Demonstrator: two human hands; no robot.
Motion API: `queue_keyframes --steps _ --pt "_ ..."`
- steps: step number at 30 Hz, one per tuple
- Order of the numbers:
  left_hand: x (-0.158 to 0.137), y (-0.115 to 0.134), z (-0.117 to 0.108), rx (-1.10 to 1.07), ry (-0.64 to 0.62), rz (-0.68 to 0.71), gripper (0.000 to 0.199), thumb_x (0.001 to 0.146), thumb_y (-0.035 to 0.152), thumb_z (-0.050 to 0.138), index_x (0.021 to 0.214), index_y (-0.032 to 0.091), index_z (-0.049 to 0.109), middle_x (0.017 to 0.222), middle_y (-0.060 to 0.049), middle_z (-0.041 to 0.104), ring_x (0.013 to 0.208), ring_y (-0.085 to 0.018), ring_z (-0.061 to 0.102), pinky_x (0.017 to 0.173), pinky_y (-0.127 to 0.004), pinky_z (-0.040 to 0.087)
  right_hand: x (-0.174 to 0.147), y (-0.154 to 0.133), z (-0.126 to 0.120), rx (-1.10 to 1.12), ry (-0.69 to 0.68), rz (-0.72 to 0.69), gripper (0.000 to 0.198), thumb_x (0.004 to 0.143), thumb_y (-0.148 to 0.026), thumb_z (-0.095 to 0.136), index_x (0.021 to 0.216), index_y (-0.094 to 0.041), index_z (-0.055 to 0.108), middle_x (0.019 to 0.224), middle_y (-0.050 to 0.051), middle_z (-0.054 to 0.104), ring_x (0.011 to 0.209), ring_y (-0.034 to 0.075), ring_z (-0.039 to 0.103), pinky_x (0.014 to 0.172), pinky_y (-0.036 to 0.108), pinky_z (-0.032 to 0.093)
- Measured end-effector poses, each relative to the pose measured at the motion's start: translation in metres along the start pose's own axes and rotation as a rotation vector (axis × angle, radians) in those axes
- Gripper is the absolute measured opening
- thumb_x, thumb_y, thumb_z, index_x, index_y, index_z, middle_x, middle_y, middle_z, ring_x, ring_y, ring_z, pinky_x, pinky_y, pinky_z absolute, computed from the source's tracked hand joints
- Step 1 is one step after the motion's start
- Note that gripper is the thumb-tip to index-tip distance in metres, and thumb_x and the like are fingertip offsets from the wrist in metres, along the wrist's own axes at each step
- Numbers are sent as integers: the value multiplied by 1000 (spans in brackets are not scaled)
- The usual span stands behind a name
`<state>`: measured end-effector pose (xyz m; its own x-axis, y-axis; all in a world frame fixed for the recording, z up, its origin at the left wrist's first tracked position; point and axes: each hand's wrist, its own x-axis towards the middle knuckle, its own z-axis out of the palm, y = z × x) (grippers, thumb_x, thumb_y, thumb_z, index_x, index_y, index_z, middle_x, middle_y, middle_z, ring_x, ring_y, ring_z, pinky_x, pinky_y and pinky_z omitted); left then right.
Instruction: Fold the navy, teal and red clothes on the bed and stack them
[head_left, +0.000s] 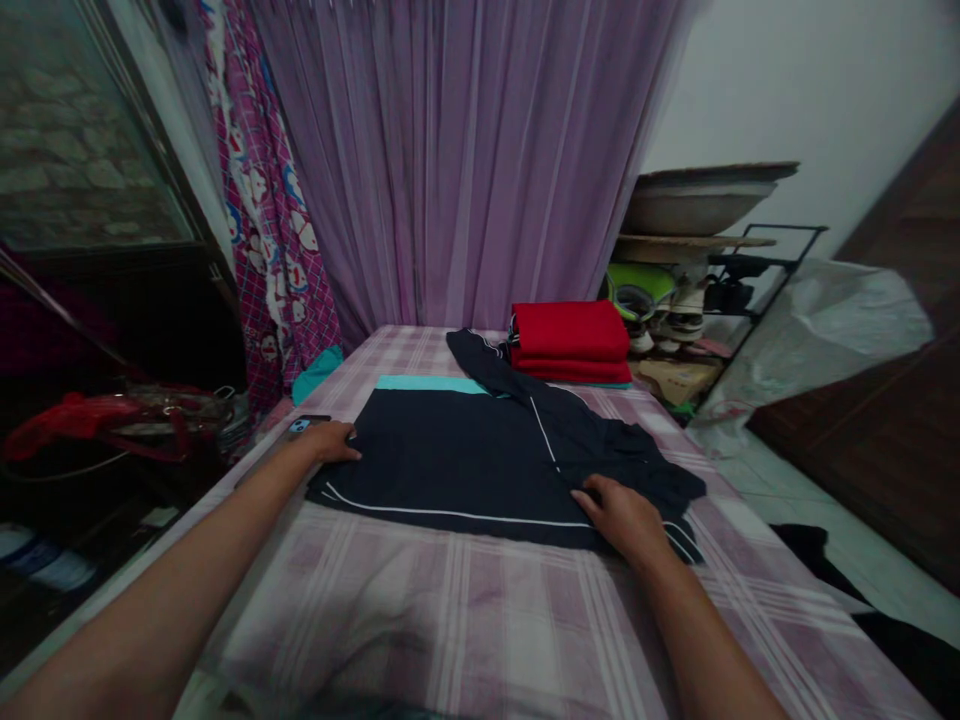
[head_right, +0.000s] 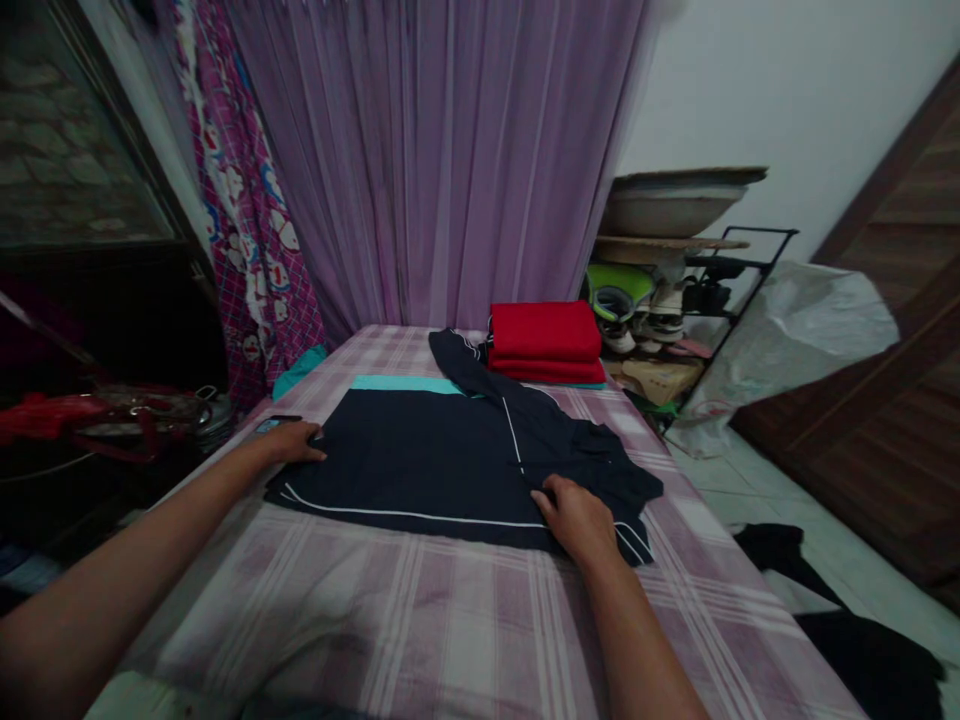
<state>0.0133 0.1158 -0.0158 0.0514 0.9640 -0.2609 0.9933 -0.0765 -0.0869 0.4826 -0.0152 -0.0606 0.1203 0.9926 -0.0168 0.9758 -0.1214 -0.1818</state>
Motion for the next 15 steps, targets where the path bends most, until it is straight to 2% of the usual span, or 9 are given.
queue_keyframes --steps 4,9,15 --pt "-4 3 -4 -5 21 7 45 76 45 64 115 22 64 116 -9 72 103 -26 67 83 -31 49 -1 3 0 12 10 15 32 94 -46 45 105 -26 67 96 8 75 92 25 70 69 31 45" --pt "-9 7 -5 -28 138 5 42 84 42 56 121 21 57 122 -10 69 110 -26 65 88 -33 48 0 8 6 39 125 28 34 94 -50 45 104 -26 68 98 7 74 90 25 70 68 30 45" --pt "-10 12 14 -76 247 24 47 85 36 57 130 23 53 136 -8 61 122 -22 58 98 -31 45 2 13 19 37 190 40 31 91 -48 50 105 -26 68 99 7 74 88 24 70 67 31 46"
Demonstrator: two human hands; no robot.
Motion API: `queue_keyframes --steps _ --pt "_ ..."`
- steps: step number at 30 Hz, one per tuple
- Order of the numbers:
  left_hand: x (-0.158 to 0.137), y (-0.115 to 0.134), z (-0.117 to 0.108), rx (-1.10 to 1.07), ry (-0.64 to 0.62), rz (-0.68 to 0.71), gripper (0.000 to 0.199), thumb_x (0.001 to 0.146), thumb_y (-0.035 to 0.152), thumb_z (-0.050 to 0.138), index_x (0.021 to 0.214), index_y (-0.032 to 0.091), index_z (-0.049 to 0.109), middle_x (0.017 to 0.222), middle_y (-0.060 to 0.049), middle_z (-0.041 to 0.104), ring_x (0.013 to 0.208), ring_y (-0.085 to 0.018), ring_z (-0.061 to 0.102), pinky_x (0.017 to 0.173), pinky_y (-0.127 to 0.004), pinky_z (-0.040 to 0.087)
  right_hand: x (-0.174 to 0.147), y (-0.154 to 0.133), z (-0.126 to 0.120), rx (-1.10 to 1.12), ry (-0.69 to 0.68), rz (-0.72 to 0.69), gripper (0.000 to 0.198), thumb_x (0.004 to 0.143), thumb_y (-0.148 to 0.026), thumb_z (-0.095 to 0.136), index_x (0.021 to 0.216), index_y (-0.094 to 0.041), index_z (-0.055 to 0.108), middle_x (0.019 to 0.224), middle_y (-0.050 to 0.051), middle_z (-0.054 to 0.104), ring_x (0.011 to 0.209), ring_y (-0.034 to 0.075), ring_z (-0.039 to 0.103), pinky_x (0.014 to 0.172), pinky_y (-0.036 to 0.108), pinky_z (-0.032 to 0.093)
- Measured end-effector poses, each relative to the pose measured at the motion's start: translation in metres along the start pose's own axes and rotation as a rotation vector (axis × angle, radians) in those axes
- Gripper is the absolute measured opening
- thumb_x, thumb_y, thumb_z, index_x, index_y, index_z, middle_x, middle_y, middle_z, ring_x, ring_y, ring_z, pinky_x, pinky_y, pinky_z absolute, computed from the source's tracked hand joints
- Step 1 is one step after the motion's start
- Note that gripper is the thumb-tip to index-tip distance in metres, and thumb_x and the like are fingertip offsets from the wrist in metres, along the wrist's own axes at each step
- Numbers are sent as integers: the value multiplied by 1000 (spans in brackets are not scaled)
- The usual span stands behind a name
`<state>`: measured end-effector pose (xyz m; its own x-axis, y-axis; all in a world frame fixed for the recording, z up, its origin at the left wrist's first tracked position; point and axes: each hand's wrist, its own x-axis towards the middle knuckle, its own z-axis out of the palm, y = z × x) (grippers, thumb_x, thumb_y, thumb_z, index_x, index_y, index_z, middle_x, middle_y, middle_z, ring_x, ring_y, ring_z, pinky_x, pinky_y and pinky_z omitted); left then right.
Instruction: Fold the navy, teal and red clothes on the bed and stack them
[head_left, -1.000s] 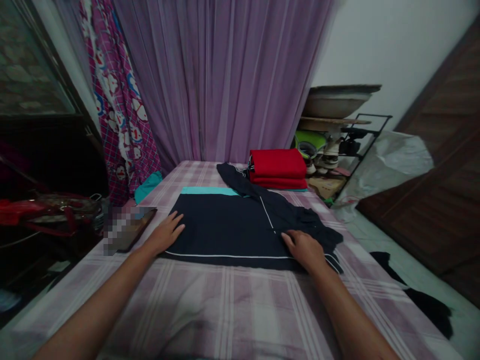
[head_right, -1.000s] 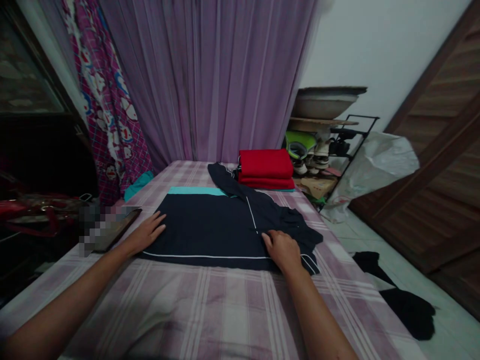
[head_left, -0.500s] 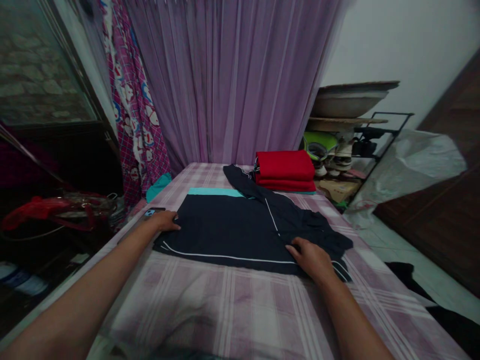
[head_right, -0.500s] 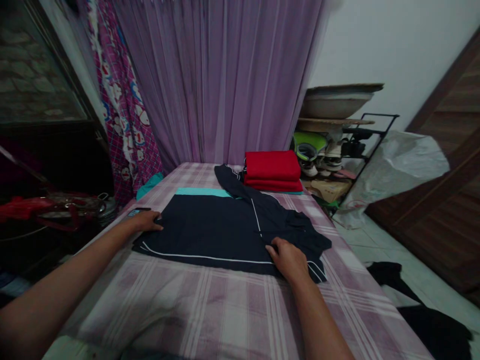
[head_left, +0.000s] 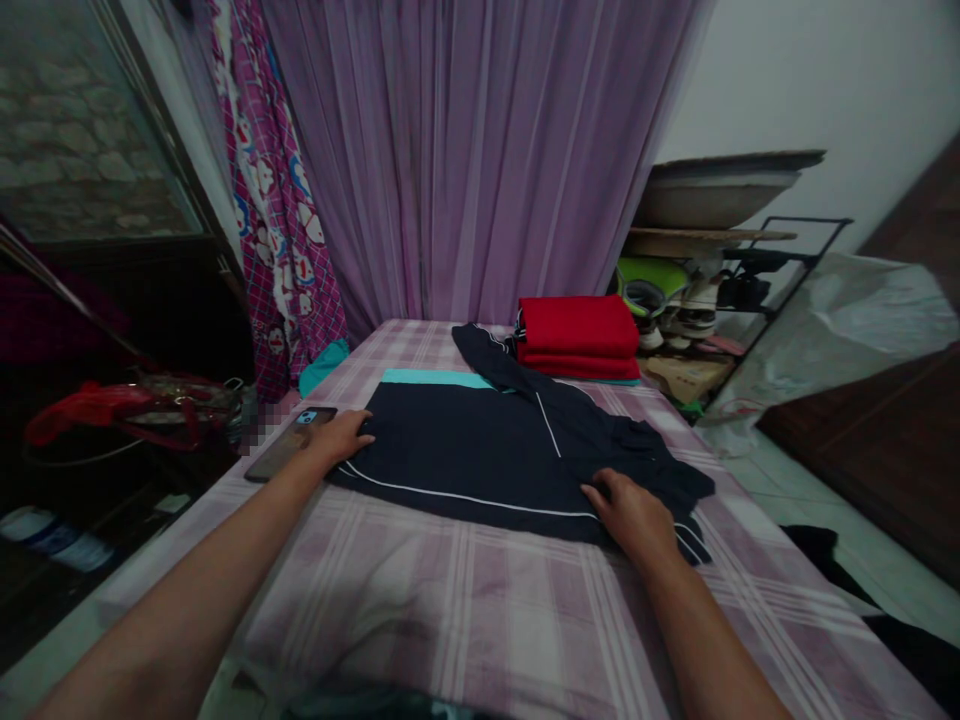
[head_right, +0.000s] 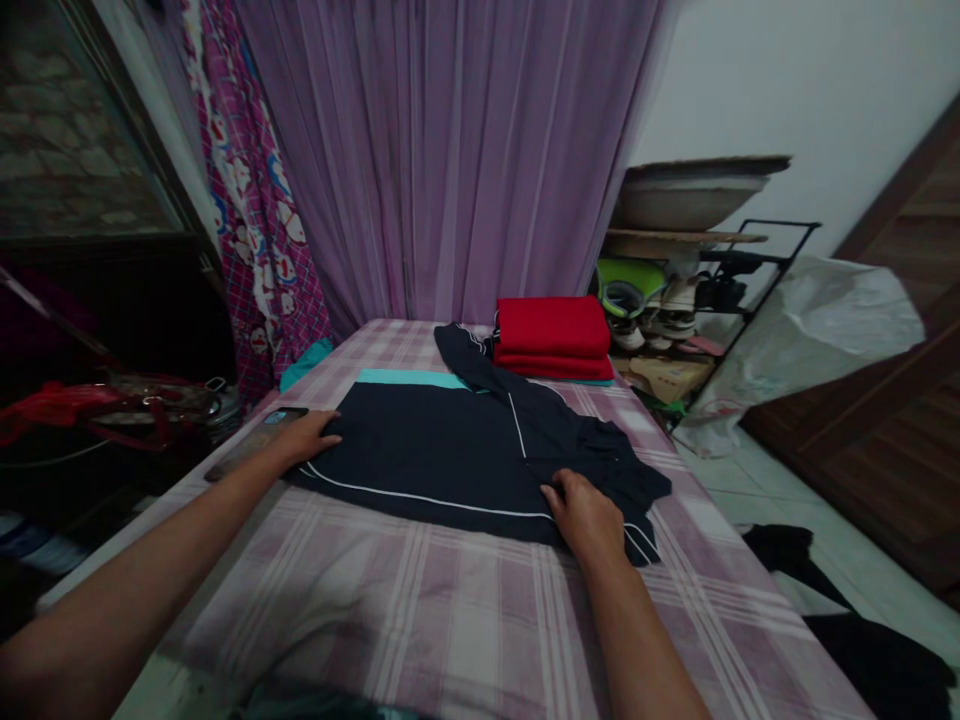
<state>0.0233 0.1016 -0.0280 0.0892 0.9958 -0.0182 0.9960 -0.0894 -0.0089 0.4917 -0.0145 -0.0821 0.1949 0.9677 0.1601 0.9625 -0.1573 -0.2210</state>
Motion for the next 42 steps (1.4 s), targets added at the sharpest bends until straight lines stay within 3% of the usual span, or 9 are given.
queue_keyframes --steps 5,8,12,17,21,27,34,38,42 --pt "-15 8 8 -20 180 47 45 93 38 44 133 22 55 140 -9 58 127 -24 55 106 -37 42 2 7 7 28 7 -54 30 90 -44 51 109 -26 68 107 6 73 93 22 69 71 31 48" --pt "-26 23 15 -42 291 165 49 96 43 36 133 20 58 142 -10 58 132 -24 50 112 -40 35 2 1 6 15 156 -113 30 92 -38 50 109 -22 69 109 9 72 98 24 68 80 35 49" --pt "-38 44 36 -1 203 204 60 94 54 37 140 19 53 150 -12 49 142 -30 38 116 -52 26 3 -26 0 50 341 -276 33 94 -34 46 114 -18 68 122 13 69 112 26 63 94 42 45" --pt "-42 50 48 37 158 180 66 93 60 36 146 20 46 154 -11 42 146 -30 31 118 -55 21 19 -93 -13 98 361 -432 42 97 -35 42 131 -19 60 140 14 57 128 26 52 106 48 37" --pt "-42 49 46 39 143 164 67 93 60 35 147 21 44 156 -9 39 147 -31 28 117 -59 20 35 -154 -9 138 272 -468 51 99 -39 38 146 -21 45 156 12 38 143 24 34 116 48 24" --pt "-43 51 46 52 148 154 67 94 58 35 150 21 39 156 -10 39 147 -31 28 117 -59 20 41 -187 28 54 -206 -431 60 100 -52 30 150 -22 40 159 12 32 148 26 23 117 54 17" --pt "-39 48 49 6 139 173 66 93 58 37 148 22 43 155 -11 40 146 -33 29 116 -61 20 29 -147 17 28 -221 -492 61 99 -54 31 149 -20 41 157 12 36 146 28 29 117 55 21" --pt "-37 47 51 -12 154 175 65 92 58 38 146 23 46 155 -12 41 146 -34 30 115 -62 19 11 -76 5 -32 -139 -483 54 100 -48 34 147 -23 45 154 9 42 143 26 35 116 54 23" --pt "-37 48 49 5 129 167 65 92 57 39 147 22 45 155 -12 40 146 -33 30 115 -61 21 -1 1 0 -98 -10 -281 45 101 -38 36 137 -22 57 146 11 53 136 27 45 113 55 28"
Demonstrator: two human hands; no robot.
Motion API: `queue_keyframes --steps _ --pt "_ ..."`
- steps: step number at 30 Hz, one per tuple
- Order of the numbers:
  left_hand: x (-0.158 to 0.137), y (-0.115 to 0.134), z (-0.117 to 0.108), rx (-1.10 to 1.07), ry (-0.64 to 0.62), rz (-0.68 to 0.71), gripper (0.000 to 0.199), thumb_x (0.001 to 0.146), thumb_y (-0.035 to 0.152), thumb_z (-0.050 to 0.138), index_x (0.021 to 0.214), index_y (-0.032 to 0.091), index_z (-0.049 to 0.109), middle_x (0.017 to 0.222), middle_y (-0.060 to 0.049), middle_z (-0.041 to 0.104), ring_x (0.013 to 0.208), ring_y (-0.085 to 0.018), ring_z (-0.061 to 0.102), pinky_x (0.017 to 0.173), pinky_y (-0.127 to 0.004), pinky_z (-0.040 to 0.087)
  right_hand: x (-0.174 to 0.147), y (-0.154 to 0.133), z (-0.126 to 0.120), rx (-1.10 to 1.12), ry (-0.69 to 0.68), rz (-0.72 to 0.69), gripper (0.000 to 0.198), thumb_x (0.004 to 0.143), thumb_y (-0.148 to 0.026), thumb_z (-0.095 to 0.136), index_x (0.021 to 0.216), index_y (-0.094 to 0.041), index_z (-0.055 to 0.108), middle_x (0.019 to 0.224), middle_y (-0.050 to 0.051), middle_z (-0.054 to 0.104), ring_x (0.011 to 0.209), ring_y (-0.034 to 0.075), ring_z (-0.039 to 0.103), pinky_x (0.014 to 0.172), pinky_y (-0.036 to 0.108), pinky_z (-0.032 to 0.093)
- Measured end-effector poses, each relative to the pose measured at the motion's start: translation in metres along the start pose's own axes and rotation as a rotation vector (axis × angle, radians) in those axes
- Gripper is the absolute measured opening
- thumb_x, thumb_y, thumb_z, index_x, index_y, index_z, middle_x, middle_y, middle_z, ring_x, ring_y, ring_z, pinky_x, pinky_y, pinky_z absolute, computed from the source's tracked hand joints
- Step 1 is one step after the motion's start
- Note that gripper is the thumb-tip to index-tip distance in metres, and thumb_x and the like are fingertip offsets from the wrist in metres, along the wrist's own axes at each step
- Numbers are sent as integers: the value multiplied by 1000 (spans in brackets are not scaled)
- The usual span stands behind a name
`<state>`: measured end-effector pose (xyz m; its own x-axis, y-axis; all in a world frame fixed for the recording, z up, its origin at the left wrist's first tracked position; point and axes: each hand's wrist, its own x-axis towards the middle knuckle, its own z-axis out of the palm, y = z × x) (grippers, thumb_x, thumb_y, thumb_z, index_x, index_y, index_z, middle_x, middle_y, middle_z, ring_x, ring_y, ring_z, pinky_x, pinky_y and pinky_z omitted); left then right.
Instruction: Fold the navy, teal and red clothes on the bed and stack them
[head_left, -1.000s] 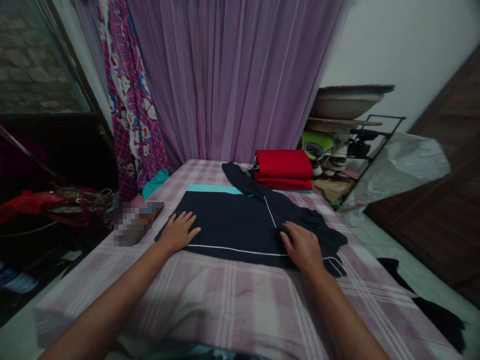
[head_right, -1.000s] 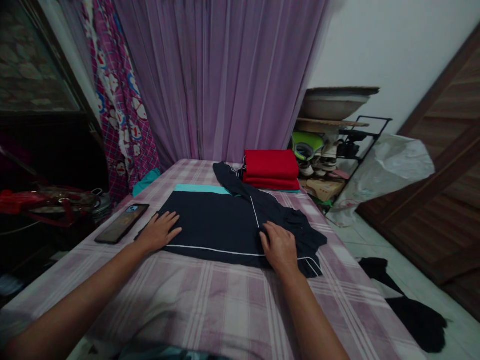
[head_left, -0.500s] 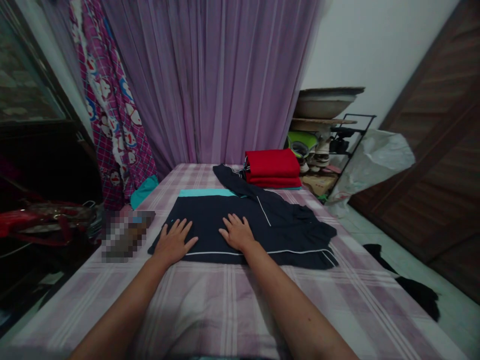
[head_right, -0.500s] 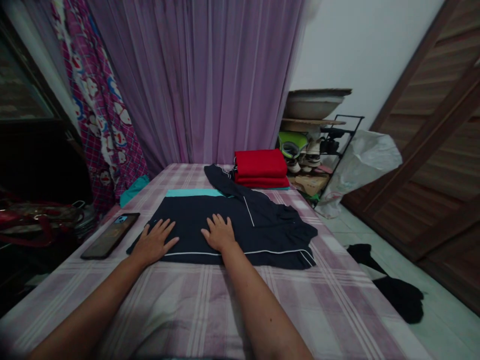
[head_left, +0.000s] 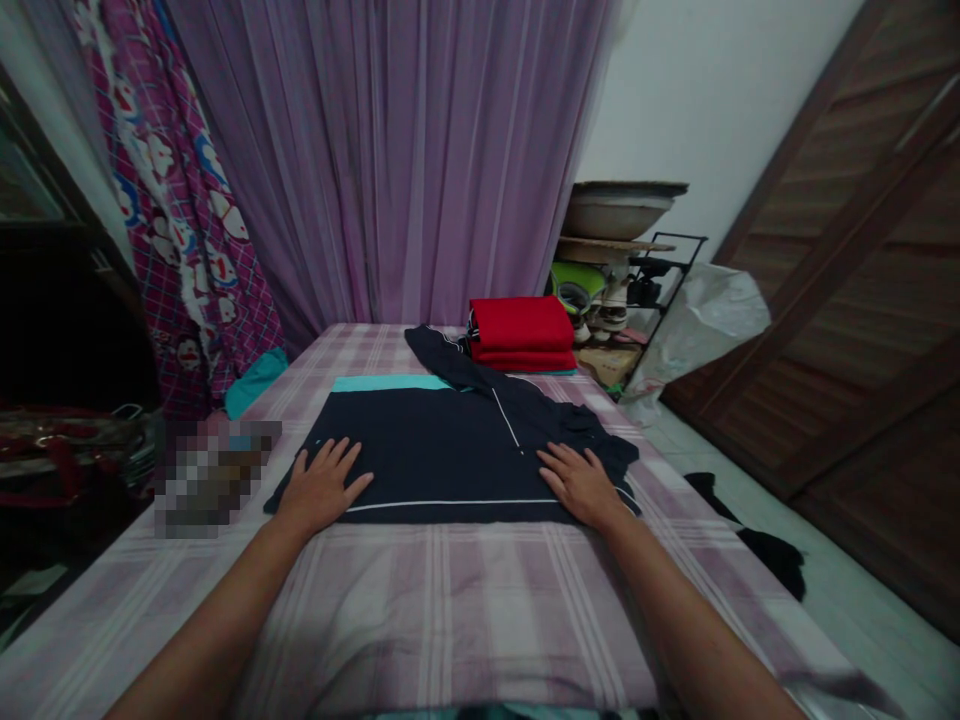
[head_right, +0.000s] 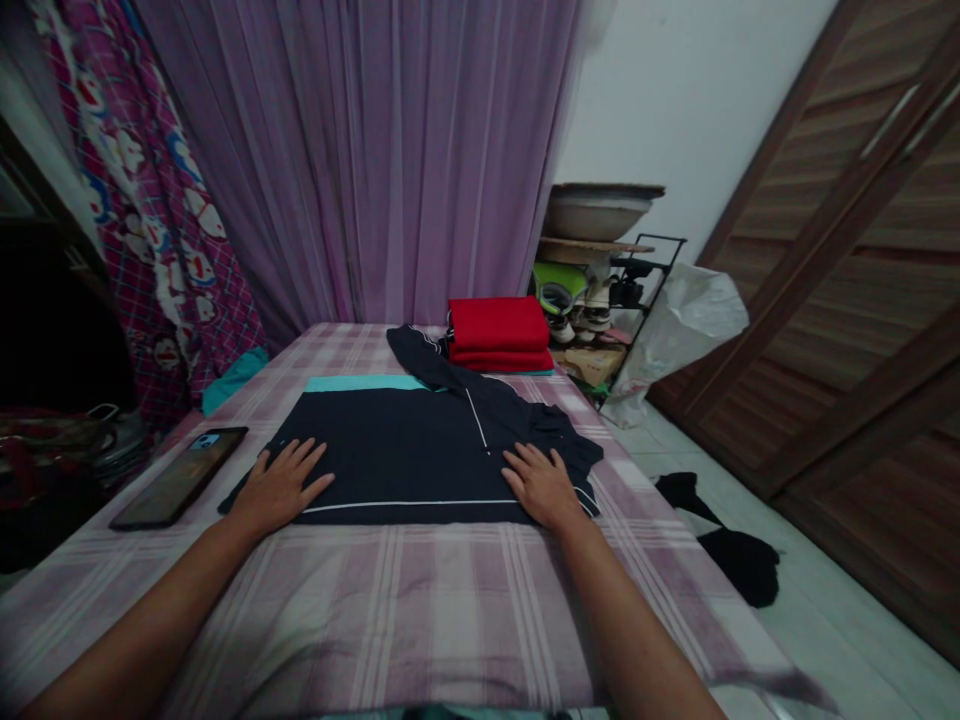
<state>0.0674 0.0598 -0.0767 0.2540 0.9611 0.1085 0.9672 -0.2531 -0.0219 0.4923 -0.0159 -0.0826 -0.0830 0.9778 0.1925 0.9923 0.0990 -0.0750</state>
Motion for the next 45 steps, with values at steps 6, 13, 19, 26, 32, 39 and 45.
queue_keyframes --steps 6,13,19,26,32,39,45 --pt "-6 3 -3 -5 92 6 60 92 53 41 141 21 52 151 -12 47 143 -33 36 116 -59 23 -7 26 9 34 191 121 40 98 -34 40 124 -19 66 128 11 67 123 25 58 109 49 35" --pt "-16 1 -3 -83 227 31 50 95 44 34 124 19 66 132 -10 65 128 -26 56 114 -47 35 -5 24 15 81 227 111 37 95 -36 42 113 -21 71 121 10 71 119 25 61 107 49 36" --pt "-16 2 -2 -134 273 12 44 95 42 35 117 25 69 126 -7 70 120 -24 62 112 -46 37 -2 38 22 115 183 90 39 94 -41 43 113 -23 72 121 8 71 119 25 61 106 49 37" --pt "-16 1 -1 -144 276 5 47 95 38 31 116 23 70 124 -8 70 119 -23 63 112 -45 38 -3 36 23 117 202 96 39 94 -39 42 114 -23 71 122 8 71 118 24 62 107 49 37" --pt "-16 1 0 -159 280 6 45 95 38 33 116 24 70 124 -7 70 119 -23 63 112 -45 37 -2 38 25 87 184 75 46 94 -39 42 134 -23 59 127 10 68 120 25 60 106 50 38" --pt "-16 1 -2 -150 262 5 45 94 38 33 117 24 69 124 -7 70 119 -23 62 112 -44 37 -1 41 25 29 170 71 40 95 -37 45 130 -31 64 137 10 61 126 25 55 105 50 39" --pt "-15 0 -1 -155 257 5 47 94 38 33 118 22 69 126 -8 69 121 -24 61 113 -47 36 -5 28 19 -45 155 110 37 97 -38 44 124 -30 68 139 10 58 131 27 50 107 52 35"
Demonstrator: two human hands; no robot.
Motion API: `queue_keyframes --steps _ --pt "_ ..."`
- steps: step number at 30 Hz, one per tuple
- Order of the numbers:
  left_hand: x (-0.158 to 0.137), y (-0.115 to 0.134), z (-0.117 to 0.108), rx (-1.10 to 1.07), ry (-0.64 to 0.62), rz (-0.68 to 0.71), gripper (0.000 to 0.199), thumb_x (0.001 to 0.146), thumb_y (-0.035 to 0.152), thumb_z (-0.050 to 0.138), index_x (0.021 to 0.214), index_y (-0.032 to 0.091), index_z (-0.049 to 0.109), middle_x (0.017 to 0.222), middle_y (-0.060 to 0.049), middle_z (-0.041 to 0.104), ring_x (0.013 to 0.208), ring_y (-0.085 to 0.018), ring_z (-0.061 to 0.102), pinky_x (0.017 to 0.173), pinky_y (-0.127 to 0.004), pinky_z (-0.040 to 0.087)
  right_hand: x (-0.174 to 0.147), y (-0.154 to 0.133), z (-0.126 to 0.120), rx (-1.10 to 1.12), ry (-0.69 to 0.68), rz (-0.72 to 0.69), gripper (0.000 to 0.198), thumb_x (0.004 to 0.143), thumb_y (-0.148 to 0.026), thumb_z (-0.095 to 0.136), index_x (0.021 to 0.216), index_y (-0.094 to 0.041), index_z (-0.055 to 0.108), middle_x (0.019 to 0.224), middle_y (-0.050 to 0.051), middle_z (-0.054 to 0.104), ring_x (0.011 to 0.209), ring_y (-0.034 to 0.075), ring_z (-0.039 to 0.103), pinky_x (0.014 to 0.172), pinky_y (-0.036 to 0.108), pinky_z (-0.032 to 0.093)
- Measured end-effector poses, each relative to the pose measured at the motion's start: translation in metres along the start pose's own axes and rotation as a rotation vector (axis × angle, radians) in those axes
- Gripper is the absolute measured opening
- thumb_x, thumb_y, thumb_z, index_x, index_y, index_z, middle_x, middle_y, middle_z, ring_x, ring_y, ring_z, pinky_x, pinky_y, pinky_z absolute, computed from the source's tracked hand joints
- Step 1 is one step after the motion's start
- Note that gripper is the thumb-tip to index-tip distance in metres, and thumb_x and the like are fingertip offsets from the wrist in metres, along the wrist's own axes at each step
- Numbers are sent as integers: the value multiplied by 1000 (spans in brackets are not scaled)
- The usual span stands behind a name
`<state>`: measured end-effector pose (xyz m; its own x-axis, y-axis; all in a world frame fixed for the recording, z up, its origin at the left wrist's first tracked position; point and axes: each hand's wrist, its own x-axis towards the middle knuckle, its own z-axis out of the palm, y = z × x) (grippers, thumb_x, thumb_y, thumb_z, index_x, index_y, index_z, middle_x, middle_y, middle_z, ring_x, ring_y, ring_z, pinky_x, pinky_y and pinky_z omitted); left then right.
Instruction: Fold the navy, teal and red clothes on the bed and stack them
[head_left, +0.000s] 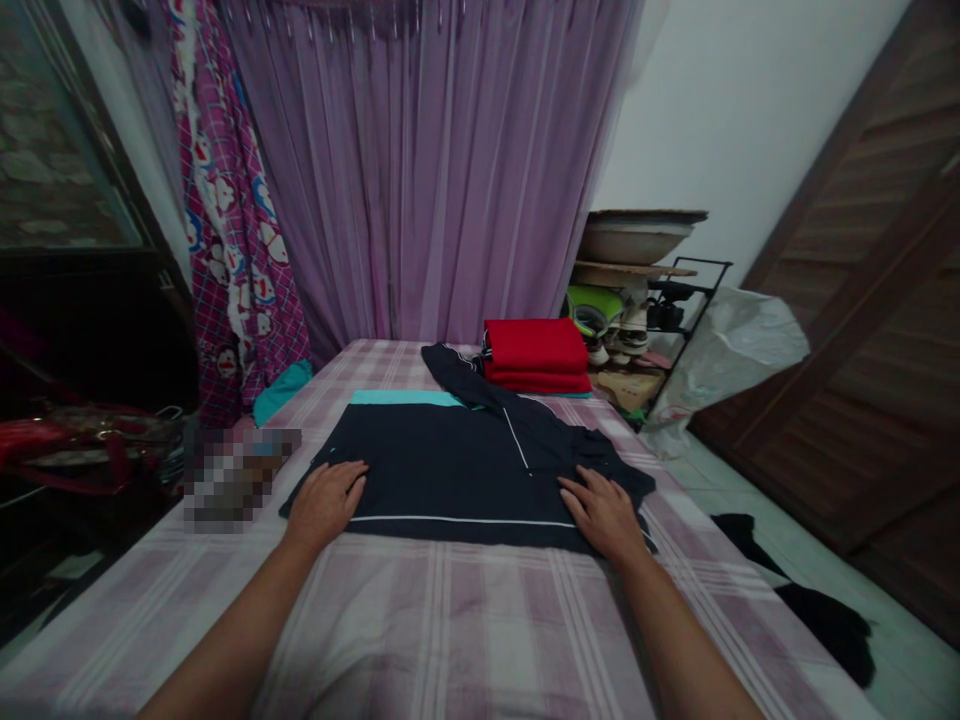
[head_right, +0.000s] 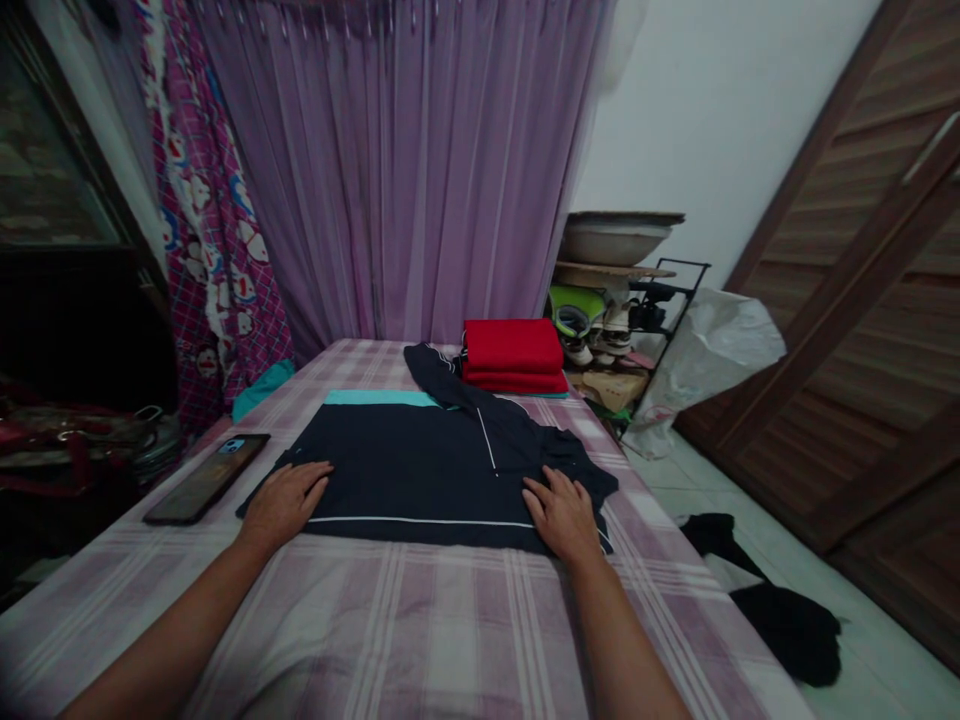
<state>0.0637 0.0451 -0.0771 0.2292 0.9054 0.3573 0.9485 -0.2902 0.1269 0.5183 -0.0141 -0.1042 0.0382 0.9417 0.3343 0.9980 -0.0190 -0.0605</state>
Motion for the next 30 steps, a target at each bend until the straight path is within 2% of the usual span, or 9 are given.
queue_keyframes --steps 8,19,30 --pt "0 -1 0 14 1 14 48 94 39 32 119 20 68 126 -9 69 121 -24 61 113 -46 36 0 -7 -8 -29 -25 10 37 98 -38 44 120 -26 70 138 12 60 131 27 50 108 51 34" --pt "0 -5 6 0 67 35 45 93 40 35 115 21 70 121 -8 72 115 -25 65 110 -48 40 1 -5 -5 13 -18 42 38 96 -40 45 116 -21 71 137 13 60 131 27 51 109 48 34" --pt "1 -3 3 18 23 26 46 94 38 34 118 20 69 124 -9 70 118 -24 63 111 -46 39 1 -4 -5 78 4 61 35 94 -42 46 105 -20 72 133 13 62 128 28 52 108 49 34"
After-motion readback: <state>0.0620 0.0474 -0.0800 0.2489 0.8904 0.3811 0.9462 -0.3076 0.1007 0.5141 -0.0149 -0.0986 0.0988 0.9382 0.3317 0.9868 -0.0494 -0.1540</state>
